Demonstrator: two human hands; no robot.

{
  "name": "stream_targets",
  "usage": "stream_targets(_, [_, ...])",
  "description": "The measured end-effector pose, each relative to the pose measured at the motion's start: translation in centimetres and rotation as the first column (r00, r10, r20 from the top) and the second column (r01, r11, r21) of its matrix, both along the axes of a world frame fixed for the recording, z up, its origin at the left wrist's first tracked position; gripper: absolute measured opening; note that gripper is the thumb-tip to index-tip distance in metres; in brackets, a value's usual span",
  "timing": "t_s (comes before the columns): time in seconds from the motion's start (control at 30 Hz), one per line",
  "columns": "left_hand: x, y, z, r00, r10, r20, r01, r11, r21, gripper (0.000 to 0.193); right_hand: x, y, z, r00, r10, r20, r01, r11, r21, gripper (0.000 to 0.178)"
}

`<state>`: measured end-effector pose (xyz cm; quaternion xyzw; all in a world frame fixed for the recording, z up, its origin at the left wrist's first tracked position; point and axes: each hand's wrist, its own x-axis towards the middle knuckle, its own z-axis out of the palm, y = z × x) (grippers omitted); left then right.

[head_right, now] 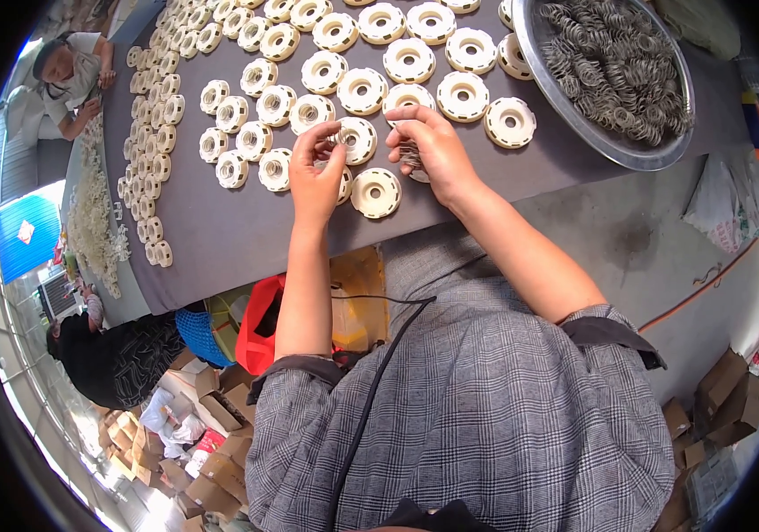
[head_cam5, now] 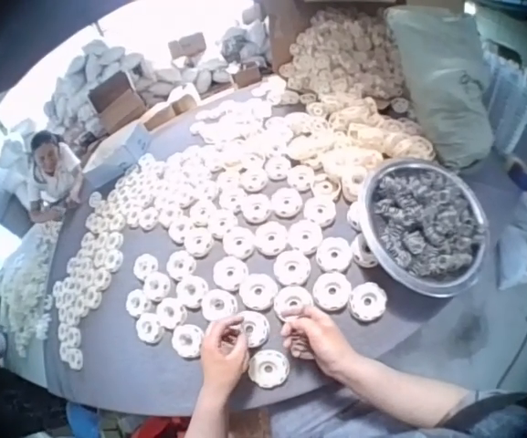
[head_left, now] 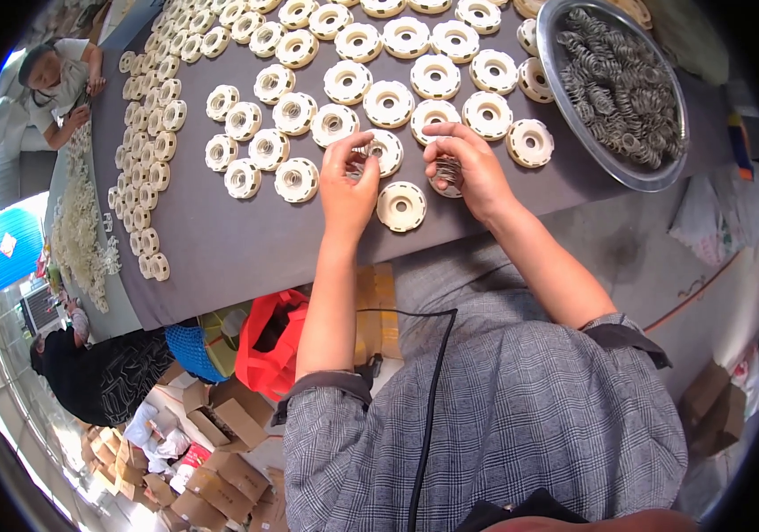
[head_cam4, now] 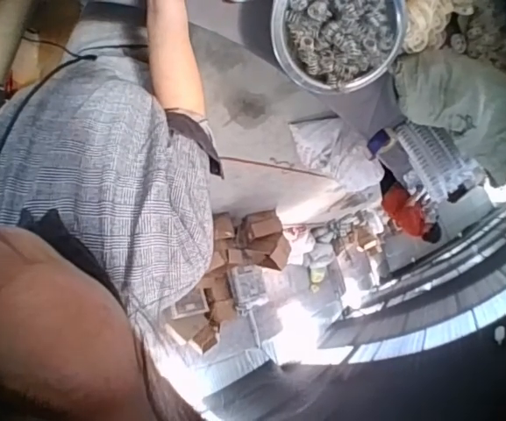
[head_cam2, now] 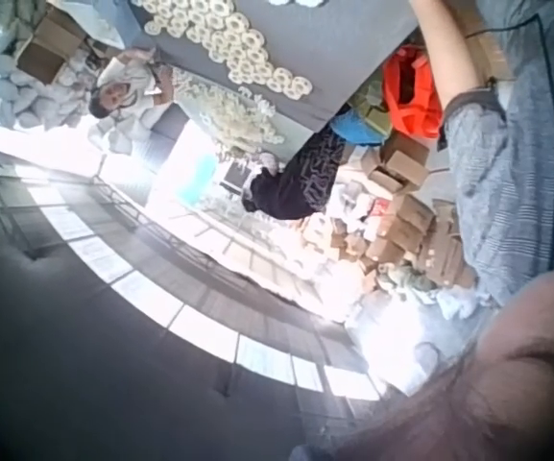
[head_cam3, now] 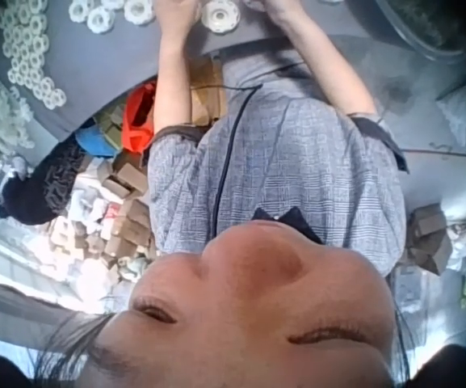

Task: The person assembles metal springs into circular plastic components by hand on a work table.

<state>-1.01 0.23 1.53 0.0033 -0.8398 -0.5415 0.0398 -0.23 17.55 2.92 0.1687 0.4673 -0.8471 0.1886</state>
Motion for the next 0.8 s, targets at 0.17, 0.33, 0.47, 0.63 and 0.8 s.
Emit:
stream_targets(0.17, [-0.2, -0.1, -0.2, 0.995, 0.003, -0.098, -0.007, 0.999, -0.038, 0.026, -0.1, 0.1, -0.7, 1.0, -0.002, 0.0, 0.002, 1.0, -0.031, 0.023])
stream_targets(0.33, [-0.4, -0.4, -1.2, 0.982, -0.08, -0.171, 0.035, 0.966, -0.254, 0.024, -0.2, 0.2, -0.9, 0.995, -0.036, 0.09, 0.049, 0.989, -0.143, 0.024])
stream_targets(0.47, [0.0, -0.2, -1.2, 0.978, -0.08, -0.192, -0.003, 0.918, -0.397, 0.023, -0.3, 0.3, -1.1, 0.992, -0.054, 0.111, 0.078, 0.971, -0.227, 0.028])
stream_targets(0.63, [0.0, -0.2, -1.4, 0.958, -0.104, -0.267, -0.038, 0.878, -0.477, 0.019, -0.2, 0.3, -1.0, 0.994, -0.051, 0.101, 0.077, 0.956, -0.283, 0.034])
stream_targets(0.8, [0.4, -0.1, -1.3, 0.957, -0.125, -0.262, -0.026, 0.861, -0.508, 0.018, 0.0, -0.2, -1.3, 0.995, -0.072, 0.072, 0.094, 0.921, -0.378, 0.03])
